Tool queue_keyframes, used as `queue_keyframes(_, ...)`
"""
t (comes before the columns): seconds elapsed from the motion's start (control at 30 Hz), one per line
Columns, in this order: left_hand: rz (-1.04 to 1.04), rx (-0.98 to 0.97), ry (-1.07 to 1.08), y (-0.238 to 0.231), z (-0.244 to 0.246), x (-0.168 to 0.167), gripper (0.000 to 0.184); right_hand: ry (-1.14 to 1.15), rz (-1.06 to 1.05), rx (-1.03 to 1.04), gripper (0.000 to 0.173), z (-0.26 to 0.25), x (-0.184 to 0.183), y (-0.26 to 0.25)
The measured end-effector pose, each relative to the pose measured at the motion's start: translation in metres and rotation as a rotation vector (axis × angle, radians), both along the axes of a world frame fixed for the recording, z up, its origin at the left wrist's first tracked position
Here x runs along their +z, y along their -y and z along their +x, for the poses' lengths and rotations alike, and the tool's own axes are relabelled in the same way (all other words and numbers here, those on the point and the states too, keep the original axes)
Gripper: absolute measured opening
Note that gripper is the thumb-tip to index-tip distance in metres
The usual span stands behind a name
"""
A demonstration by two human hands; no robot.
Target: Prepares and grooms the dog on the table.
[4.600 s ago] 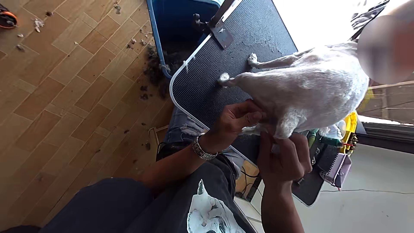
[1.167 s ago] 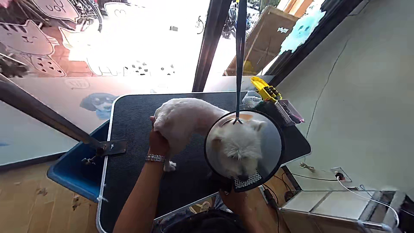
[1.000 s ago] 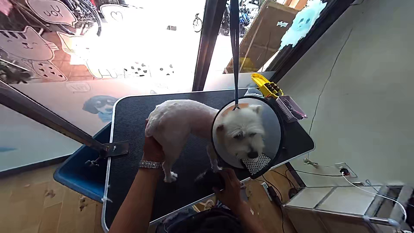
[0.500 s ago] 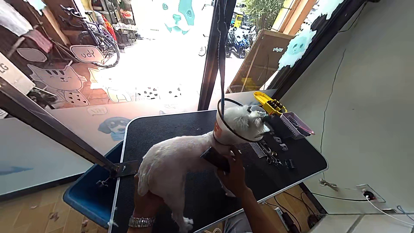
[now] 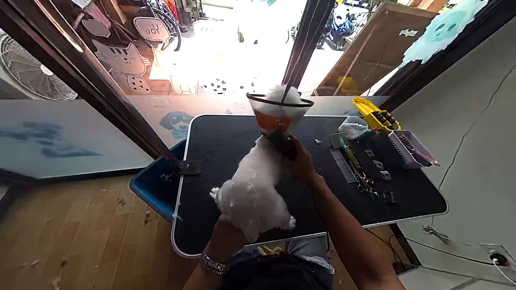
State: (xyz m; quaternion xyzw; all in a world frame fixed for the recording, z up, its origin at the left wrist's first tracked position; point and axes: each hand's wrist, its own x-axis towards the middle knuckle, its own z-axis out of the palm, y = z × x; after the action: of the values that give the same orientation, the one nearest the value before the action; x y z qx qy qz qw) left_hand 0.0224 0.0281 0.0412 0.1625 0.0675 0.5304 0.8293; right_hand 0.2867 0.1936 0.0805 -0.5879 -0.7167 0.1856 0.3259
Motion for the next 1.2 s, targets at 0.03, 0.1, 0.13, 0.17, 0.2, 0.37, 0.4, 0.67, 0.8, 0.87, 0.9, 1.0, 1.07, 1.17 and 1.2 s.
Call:
queue_keyframes(0.03,-0.007,-0.015,-0.007,0.005,0.009,0.002,0.048,0.003,-0.003,-0.013,0.066,0.002,0.005,0.007)
queue_keyframes(0.1,0.010,-0.045,0.012,0.007,0.028,0.006,0.065,-0.002,-0.014,-0.076,0.059,0.013,0.018,0.027)
queue_keyframes(0.13,0.018,-0.055,0.039,0.007,0.037,0.007,0.072,-0.026,-0.021,-0.111,0.056,0.022,0.025,0.040)
queue_keyframes(0.17,0.020,-0.062,0.059,0.008,0.046,0.009,0.075,-0.074,-0.030,-0.147,0.056,0.031,0.031,0.056)
queue_keyframes(0.2,0.015,-0.072,0.076,0.010,0.055,0.010,0.077,-0.152,-0.052,-0.172,0.056,0.042,0.036,0.074)
queue_keyframes(0.37,0.005,-0.079,0.049,0.019,0.101,0.025,0.073,-0.615,-0.155,-0.213,0.066,0.101,0.050,0.171)
queue_keyframes(0.4,0.002,-0.070,0.027,0.021,0.111,0.025,0.072,-0.697,-0.204,-0.230,0.066,0.109,0.050,0.193)
queue_keyframes(0.67,0.012,-0.017,-0.235,0.029,0.153,0.012,0.076,-1.115,-0.465,-0.214,0.070,0.101,0.000,0.327)
queue_keyframes(0.8,0.083,-0.003,-0.366,0.033,0.159,0.002,0.084,-1.209,-0.571,-0.151,0.074,0.088,-0.039,0.353)
queue_keyframes(0.87,0.099,0.004,-0.407,0.038,0.160,0.000,0.084,-1.221,-0.588,-0.117,0.071,0.082,-0.052,0.357)
queue_keyframes(0.9,0.094,0.024,-0.431,0.042,0.161,0.001,0.083,-1.218,-0.593,-0.119,0.071,0.079,-0.058,0.358)
queue_keyframes(1.0,0.117,0.135,-0.613,0.056,0.163,0.009,0.070,-1.202,-0.594,-0.107,0.073,0.073,-0.073,0.363)
queue_keyframes(1.07,0.128,0.175,-0.679,0.061,0.161,0.013,0.058,-1.209,-0.584,-0.071,0.074,0.070,-0.080,0.369)
queue_keyframes(1.17,0.135,0.165,-0.622,0.059,0.157,0.012,0.051,-1.211,-0.546,0.021,0.080,0.066,-0.087,0.371)
queue_keyframes(1.2,0.133,0.157,-0.577,0.058,0.157,0.011,0.050,-1.209,-0.533,0.046,0.084,0.064,-0.087,0.372)
